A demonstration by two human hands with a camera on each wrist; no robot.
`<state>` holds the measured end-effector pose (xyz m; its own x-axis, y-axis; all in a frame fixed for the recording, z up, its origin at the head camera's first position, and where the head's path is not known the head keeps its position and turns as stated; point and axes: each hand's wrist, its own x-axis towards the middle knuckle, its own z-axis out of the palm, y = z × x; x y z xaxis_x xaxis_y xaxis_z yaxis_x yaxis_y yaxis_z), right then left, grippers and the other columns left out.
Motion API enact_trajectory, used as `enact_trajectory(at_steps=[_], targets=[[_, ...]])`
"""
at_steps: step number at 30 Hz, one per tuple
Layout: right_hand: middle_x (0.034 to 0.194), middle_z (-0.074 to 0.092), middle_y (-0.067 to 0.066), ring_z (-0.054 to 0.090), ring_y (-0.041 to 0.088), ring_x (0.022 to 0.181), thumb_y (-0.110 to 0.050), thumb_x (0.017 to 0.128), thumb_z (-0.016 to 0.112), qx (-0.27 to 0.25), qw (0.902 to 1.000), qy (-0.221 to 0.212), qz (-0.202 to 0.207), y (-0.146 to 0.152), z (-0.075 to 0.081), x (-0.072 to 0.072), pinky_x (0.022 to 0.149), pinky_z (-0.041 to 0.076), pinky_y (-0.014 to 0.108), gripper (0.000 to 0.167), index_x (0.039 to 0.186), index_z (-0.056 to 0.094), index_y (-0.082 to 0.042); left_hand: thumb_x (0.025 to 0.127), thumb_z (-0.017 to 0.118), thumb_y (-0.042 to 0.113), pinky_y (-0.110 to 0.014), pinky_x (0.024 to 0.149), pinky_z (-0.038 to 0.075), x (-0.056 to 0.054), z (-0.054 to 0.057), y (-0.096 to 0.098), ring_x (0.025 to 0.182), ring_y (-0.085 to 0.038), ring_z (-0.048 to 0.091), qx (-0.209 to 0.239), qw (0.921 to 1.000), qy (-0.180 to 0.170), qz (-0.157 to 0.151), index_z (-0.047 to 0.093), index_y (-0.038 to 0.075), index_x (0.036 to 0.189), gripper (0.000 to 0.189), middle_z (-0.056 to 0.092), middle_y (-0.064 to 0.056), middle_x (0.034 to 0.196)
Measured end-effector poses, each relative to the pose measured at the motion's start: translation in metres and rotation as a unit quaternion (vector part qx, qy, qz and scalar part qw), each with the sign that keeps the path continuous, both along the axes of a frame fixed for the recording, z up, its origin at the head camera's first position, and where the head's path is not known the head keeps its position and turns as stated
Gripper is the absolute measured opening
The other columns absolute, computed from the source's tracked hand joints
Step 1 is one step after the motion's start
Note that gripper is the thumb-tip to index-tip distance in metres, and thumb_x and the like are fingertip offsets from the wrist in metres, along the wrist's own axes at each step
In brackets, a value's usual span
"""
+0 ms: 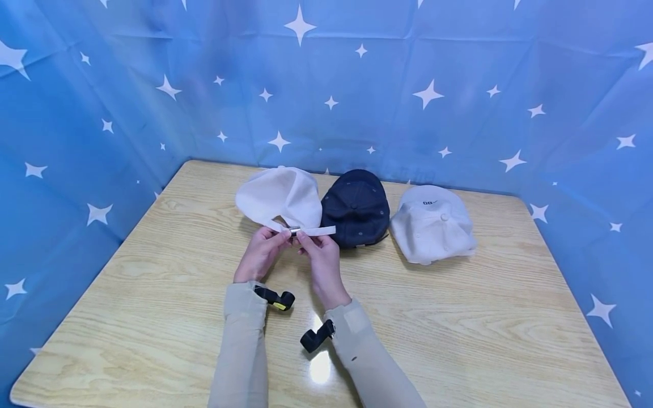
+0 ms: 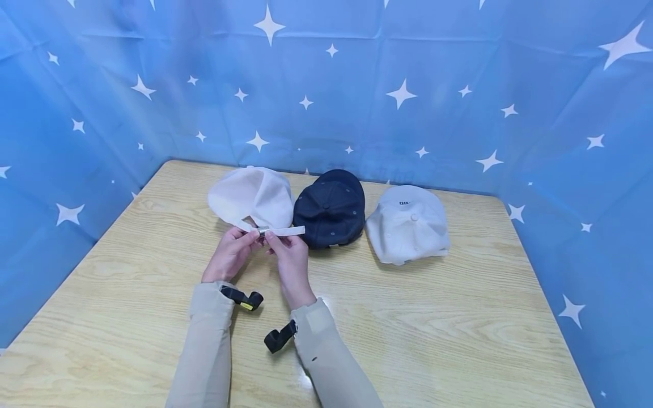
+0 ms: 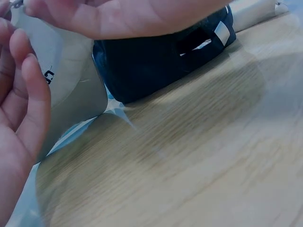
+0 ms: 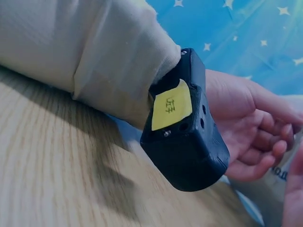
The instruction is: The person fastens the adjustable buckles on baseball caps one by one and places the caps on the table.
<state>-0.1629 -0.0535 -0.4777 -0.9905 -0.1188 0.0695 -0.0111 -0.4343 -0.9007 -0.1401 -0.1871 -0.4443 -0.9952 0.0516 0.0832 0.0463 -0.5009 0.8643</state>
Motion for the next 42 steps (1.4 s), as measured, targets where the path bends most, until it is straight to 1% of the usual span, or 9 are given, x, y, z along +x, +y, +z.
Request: enact_trajectory(at_steps=[3, 10, 11, 16, 21, 26, 30, 35, 42], targets=[[0.085, 0.063, 0.014, 0.059, 0.021, 0.076, -0.026, 0.078, 0.069, -0.011, 0.9999, -0.004, 0.006, -0.001, -0.001, -0.002, 0.06, 0.049, 0.028, 0.033, 0.096, 0.061, 0.0, 0.087, 0.058, 0.014, -0.032, 0.081, 0.045, -0.001, -0.001, -0.002, 0.08, -0.017, 0.058, -0.001, 1.0, -0.002, 0.01, 0.06, 0.005, 0.089, 0.009, 0.061, -0.006, 0.087], [0.089, 0.059, 0.017, 0.057, 0.03, 0.083, -0.02, 0.081, 0.066, -0.022, 0.9989, -0.031, 0.027, 0.005, 0.042, 0.017, 0.065, 0.048, 0.032, 0.028, 0.097, 0.058, 0.001, 0.089, 0.052, 0.036, -0.031, 0.074, 0.046, -0.007, 0.0, -0.01, 0.077, -0.016, 0.056, -0.005, 0.9968, -0.045, 0.066, 0.056, 0.004, 0.102, 0.034, 0.061, -0.004, 0.087], [0.088, 0.06, 0.016, 0.057, 0.028, 0.082, -0.018, 0.082, 0.065, -0.032, 0.9987, -0.024, 0.032, 0.004, 0.036, 0.014, 0.064, 0.048, 0.031, 0.024, 0.096, 0.058, 0.001, 0.089, 0.051, 0.037, -0.031, 0.073, 0.046, -0.007, 0.0, -0.01, 0.077, -0.016, 0.056, 0.003, 0.996, -0.049, 0.075, 0.055, 0.004, 0.105, 0.036, 0.061, -0.004, 0.088], [0.087, 0.06, 0.011, 0.058, 0.029, 0.084, -0.023, 0.083, 0.064, -0.038, 0.998, -0.033, 0.038, 0.004, 0.041, 0.017, 0.066, 0.048, 0.032, 0.028, 0.095, 0.058, 0.001, 0.091, 0.05, 0.031, -0.031, 0.077, 0.045, -0.01, 0.0, -0.015, 0.085, -0.016, 0.057, 0.103, 0.9884, -0.03, 0.108, 0.048, 0.005, 0.113, 0.034, 0.059, -0.006, 0.098], [0.089, 0.063, 0.01, 0.059, 0.026, 0.084, -0.026, 0.085, 0.06, -0.028, 0.9958, -0.072, 0.049, 0.006, 0.048, 0.021, 0.067, 0.048, 0.03, 0.028, 0.095, 0.058, 0.0, 0.093, 0.047, 0.025, -0.032, 0.083, 0.042, -0.01, 0.0, -0.02, 0.089, -0.019, 0.055, 0.21, 0.9708, 0.007, 0.116, 0.045, 0.007, 0.115, 0.029, 0.056, -0.007, 0.103], [0.099, 0.061, 0.016, 0.06, 0.024, 0.086, -0.023, 0.088, 0.057, -0.032, 0.9922, -0.101, 0.066, 0.006, 0.045, 0.02, 0.067, 0.049, 0.027, 0.025, 0.1, 0.055, -0.001, 0.091, 0.051, 0.028, -0.028, 0.079, 0.041, -0.011, 0.001, -0.027, 0.084, -0.018, 0.053, 0.256, 0.9587, 0.003, 0.124, 0.044, 0.008, 0.115, 0.032, 0.054, -0.006, 0.103], [0.098, 0.06, 0.015, 0.06, 0.025, 0.089, -0.017, 0.088, 0.055, -0.061, 0.9863, -0.135, 0.073, 0.008, 0.044, 0.019, 0.073, 0.049, 0.031, 0.019, 0.098, 0.051, -0.001, 0.089, 0.052, 0.035, -0.028, 0.079, 0.041, -0.01, 0.001, -0.03, 0.092, -0.016, 0.052, 0.24, 0.9609, -0.025, 0.136, 0.039, 0.012, 0.125, 0.044, 0.052, -0.005, 0.112], [0.099, 0.057, 0.012, 0.059, 0.026, 0.094, -0.013, 0.089, 0.053, -0.055, 0.983, -0.151, 0.09, 0.009, 0.043, 0.018, 0.084, 0.047, 0.037, 0.018, 0.102, 0.047, -0.002, 0.091, 0.045, 0.043, -0.029, 0.082, 0.041, -0.009, 0.0, -0.03, 0.105, -0.017, 0.048, 0.162, 0.9717, -0.053, 0.164, 0.033, 0.016, 0.132, 0.051, 0.044, -0.007, 0.124], [0.109, 0.05, 0.013, 0.055, 0.028, 0.101, -0.015, 0.09, 0.05, -0.016, 0.9783, -0.186, 0.09, 0.009, 0.039, 0.019, 0.085, 0.046, 0.037, 0.034, 0.12, 0.039, -0.005, 0.093, 0.039, 0.041, -0.034, 0.085, 0.04, -0.005, -0.005, -0.029, 0.115, -0.019, 0.039, 0.125, 0.9688, -0.076, 0.2, 0.029, 0.022, 0.132, 0.045, 0.034, -0.007, 0.131]])
